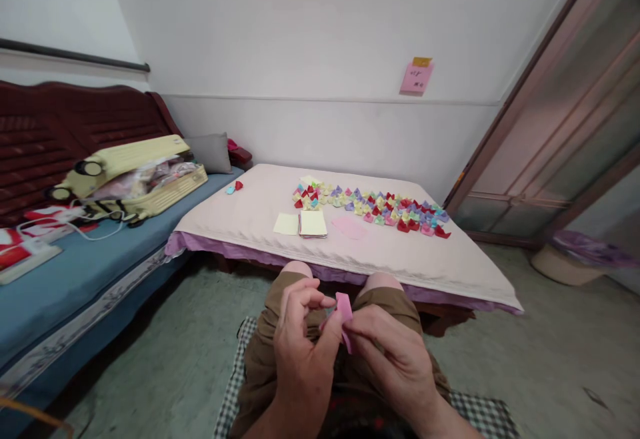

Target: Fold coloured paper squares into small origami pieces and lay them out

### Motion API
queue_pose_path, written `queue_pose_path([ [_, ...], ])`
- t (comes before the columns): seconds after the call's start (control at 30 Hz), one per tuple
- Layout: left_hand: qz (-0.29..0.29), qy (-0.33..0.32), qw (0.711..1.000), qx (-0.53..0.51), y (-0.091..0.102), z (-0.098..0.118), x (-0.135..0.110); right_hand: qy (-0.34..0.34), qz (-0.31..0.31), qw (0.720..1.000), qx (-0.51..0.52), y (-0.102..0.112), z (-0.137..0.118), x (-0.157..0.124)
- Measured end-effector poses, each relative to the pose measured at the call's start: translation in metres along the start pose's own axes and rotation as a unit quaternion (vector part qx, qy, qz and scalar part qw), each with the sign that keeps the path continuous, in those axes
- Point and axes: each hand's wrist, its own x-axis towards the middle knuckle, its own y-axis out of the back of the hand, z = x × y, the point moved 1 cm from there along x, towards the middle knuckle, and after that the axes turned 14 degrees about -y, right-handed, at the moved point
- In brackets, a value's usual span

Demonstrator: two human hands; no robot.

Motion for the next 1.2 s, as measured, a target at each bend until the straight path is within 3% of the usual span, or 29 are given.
queue_pose_path([
  [0.23, 0.027, 0.038, 0.997, -0.054, -0.003, -0.003, -0.001, 0.013, 0.0, 1.0, -0.006, -0.001, -0.001, 0.0],
  [0.47, -0.053, 0.084, 0.994, -0.047, 0.0, 0.004, 0.008, 0.001, 0.016, 1.0, -0.013, -0.001, 0.0, 0.0],
  [0.6, -0.053, 0.102, 0.992, -0.055, 0.001, 0.005, 0.009, 0.007, 0.011, 0.999, -0.033, -0.002, -0.001, -0.001],
  [1.03, -0.074, 0.002, 0.994, 0.081, -0.001, 0.01, 0.006, 0.073, 0.012, 0.995, -0.07, -0.003, -0.005, 0.0],
  [1.2, -0.074, 0.017, 0.995, 0.065, -0.001, 0.007, 0.007, 0.077, 0.015, 0.993, -0.091, -0.003, -0.005, 0.0],
])
